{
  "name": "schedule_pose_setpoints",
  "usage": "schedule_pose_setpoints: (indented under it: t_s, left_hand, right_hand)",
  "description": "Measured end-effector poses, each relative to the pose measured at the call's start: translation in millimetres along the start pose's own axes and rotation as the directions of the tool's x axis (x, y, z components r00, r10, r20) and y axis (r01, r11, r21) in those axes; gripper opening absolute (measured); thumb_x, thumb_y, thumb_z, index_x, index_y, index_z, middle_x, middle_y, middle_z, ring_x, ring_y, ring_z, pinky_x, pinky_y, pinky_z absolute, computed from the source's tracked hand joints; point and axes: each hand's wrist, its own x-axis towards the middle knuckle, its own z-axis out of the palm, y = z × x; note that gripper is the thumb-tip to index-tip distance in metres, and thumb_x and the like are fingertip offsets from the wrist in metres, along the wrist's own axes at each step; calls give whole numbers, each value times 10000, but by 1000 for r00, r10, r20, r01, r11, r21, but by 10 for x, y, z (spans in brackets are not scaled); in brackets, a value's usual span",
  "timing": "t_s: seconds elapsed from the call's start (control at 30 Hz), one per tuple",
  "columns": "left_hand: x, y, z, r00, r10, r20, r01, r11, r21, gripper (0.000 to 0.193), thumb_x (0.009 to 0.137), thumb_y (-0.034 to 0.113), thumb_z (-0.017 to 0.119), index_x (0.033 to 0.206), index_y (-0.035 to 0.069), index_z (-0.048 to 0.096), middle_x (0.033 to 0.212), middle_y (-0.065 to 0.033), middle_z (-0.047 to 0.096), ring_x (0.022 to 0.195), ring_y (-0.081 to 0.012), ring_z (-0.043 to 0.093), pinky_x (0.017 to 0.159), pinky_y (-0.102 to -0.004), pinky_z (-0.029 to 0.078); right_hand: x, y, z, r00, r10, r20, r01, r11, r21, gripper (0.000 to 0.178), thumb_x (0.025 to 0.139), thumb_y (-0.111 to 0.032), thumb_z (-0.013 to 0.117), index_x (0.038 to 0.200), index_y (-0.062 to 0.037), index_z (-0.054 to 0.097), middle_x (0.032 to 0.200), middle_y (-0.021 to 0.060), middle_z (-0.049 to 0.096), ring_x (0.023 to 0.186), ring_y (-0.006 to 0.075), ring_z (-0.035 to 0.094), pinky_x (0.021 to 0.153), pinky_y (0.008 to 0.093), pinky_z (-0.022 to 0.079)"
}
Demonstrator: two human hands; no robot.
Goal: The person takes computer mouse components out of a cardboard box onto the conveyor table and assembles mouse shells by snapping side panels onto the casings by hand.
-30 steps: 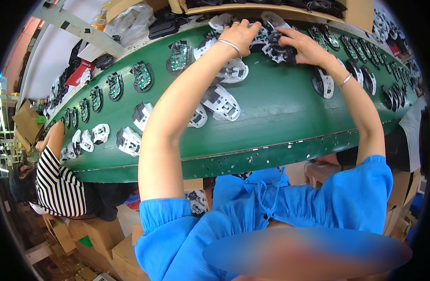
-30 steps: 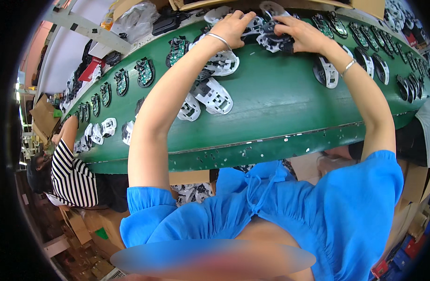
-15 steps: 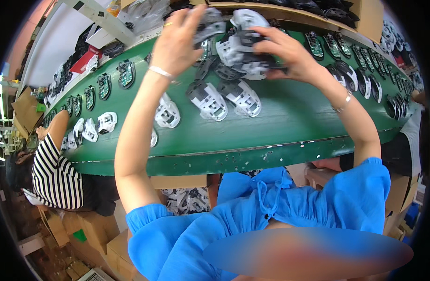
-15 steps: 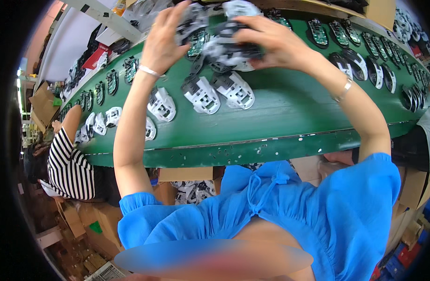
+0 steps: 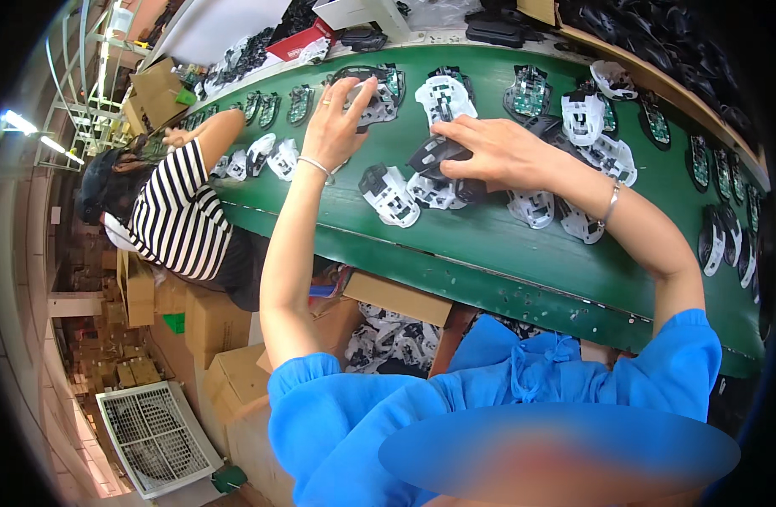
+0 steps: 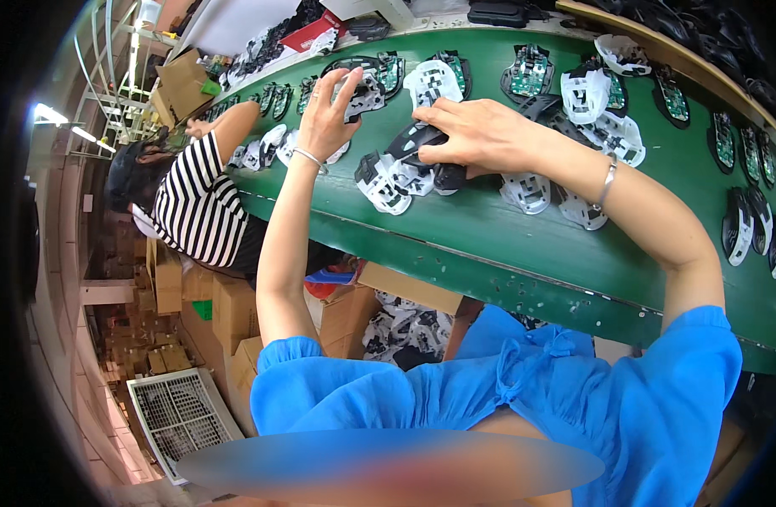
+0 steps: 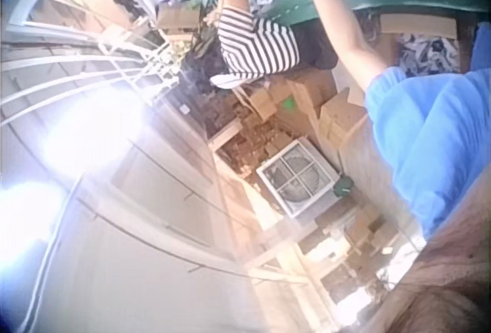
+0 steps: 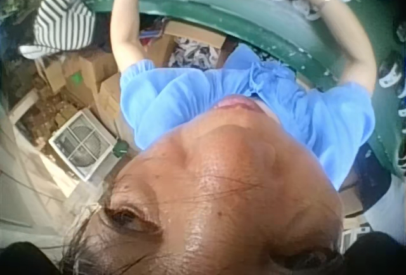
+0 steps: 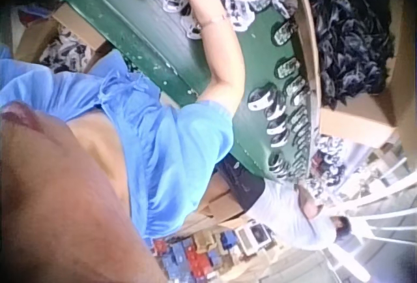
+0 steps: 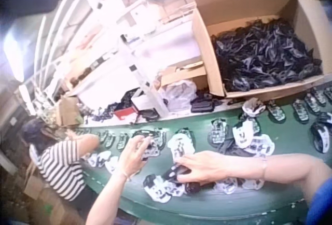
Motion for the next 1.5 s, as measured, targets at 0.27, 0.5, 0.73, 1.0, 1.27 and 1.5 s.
schedule_pose_setpoints:
  t_s: [0.27, 0.5, 0.73, 1.0, 1.27, 1.5]
  left_hand:
    - [267, -41, 376, 999, 8, -47, -14, 991, -131, 914, 540, 46, 780, 1358, 159, 390, 1212, -137, 457, 1129, -326, 481, 995, -428, 403]
    - [317, -113, 485, 990, -141, -28, 135, 978, -156, 948, 533, 45, 769, 1379, 131, 351, 1245, -169, 472, 1170, -355, 449, 987, -414, 404]
    - [5, -971, 530, 894, -448, 5, 444, 887, 130, 1097, 545, 373, 818, 1434, 128, 224, 1334, -164, 454, 1261, -364, 385, 1095, -447, 233]
    - [653, -362, 286, 907, -420, 34, 421, 901, -103, 434, 744, 234, 729, 1107, 21, 622, 1067, -192, 623, 938, -288, 623, 833, -370, 481]
    - [2056, 2086, 522, 987, -88, 135, 145, 849, -508, 850, 695, 307, 751, 1405, 155, 308, 1230, -253, 458, 1189, -415, 442, 981, -427, 416]
    - [2394, 2587, 961, 922, -240, 304, 329, 899, -287, 837, 725, 234, 706, 1422, 269, 244, 1163, -168, 505, 1085, -359, 523, 826, -457, 502]
  right_hand:
    - [-147, -69, -87, 998, 65, 6, -65, 998, -8, 529, 538, -137, 759, 1014, -174, 533, 1240, 204, 468, 1011, 310, 540, 727, 364, 519]
    - [-10, 35, 19, 995, 44, -92, -49, 997, -52, 455, 610, -105, 720, 1014, -186, 527, 1233, 206, 460, 983, 344, 546, 691, 391, 535]
    - [996, 162, 531, 967, 198, -157, -214, 973, -90, 301, 757, -156, 595, 1055, -190, 612, 1164, 161, 510, 1067, 287, 534, 672, 343, 546]
    - [73, -56, -49, 885, 407, -228, -416, 909, 9, 311, 727, -75, 589, 1005, -196, 663, 1068, 103, 559, 1018, 239, 556, 677, 356, 538]
    - [-1448, -467, -833, 482, 642, -597, -818, 573, -45, 205, 654, -218, 743, 813, -101, 687, 969, 70, 564, 839, 217, 597, 683, 308, 505]
    - [-1787, -488, -748, 31, 934, -356, -999, 43, 27, 481, 734, -537, 675, 812, -62, 677, 938, 89, 560, 797, 243, 583, 702, 355, 482]
